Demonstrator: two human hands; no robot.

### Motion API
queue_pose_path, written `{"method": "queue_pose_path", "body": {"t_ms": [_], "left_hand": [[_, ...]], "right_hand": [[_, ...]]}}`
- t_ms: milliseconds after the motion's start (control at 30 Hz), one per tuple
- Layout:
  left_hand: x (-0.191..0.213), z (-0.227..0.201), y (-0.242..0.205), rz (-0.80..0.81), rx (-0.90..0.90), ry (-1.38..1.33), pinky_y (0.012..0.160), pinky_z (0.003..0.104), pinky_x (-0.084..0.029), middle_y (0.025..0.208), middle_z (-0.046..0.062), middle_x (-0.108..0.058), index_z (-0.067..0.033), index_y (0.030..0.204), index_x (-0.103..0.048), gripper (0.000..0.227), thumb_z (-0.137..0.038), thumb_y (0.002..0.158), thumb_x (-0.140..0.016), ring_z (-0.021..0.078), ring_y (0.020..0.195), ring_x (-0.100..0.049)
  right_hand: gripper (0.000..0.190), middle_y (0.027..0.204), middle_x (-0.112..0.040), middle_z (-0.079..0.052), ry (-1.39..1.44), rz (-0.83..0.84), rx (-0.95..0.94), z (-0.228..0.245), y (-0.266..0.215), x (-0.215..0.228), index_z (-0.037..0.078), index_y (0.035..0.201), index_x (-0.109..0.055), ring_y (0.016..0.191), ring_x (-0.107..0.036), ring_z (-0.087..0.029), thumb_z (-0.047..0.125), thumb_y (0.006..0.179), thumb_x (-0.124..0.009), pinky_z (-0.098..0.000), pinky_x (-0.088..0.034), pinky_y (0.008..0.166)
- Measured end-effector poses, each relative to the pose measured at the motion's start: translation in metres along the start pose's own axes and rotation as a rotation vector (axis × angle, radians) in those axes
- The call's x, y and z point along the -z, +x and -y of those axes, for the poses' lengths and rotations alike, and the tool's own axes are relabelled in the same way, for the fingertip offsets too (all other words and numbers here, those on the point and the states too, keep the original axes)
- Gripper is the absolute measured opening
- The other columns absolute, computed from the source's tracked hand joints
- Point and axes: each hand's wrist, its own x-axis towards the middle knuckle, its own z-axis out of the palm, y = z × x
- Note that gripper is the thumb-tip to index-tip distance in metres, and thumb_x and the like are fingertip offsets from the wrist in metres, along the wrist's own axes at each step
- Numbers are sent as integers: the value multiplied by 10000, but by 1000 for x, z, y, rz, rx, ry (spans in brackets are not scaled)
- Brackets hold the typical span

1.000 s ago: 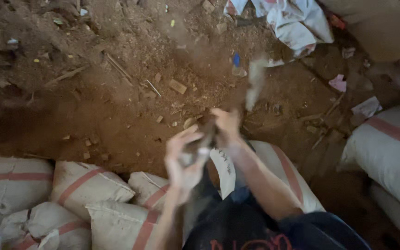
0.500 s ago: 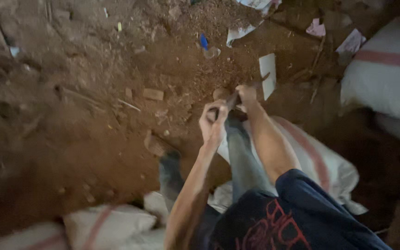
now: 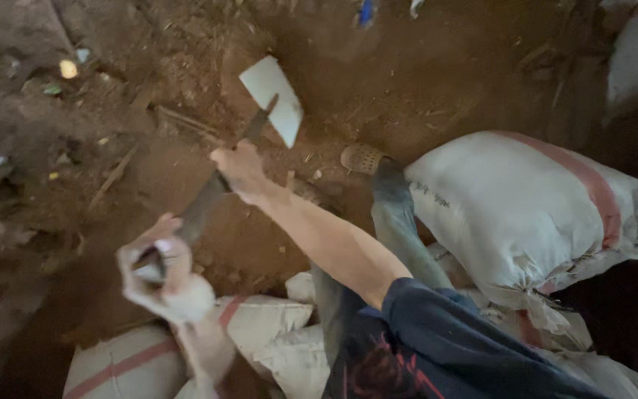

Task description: The person ties a sack filled with sawdust using a zip tie, then sweeps sawdust from the floor into a pile using a hand shovel. The person then scoops the sawdust into an open sack and places the filled sack on the floor.

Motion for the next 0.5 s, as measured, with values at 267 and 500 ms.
{"method": "queue_pose_path", "body": {"t_ms": [267,500], "left_hand": [[20,-68,-42,-21,-154,-55,981,515,-610,1036,116,-662,-12,1082,-600,381,-388,1036,-638,253,983,-713],[-171,-42,-112,74,220,-526,1208,584,-430,1254,189,-684,-37,1094,-677,335,-207,853,-836,366,1333,-607]], "right_hand": [[524,983,-655,-129,123,90,-94,22,-91,24,-54,1180,-549,802,-644,-202,202,781,-771,-357,-559,626],[319,719,-518,-31,274,-231,16,-48,12,273,69,1058,-597,572,-506,-156,121,789,-759,-355,-407,453]]}}
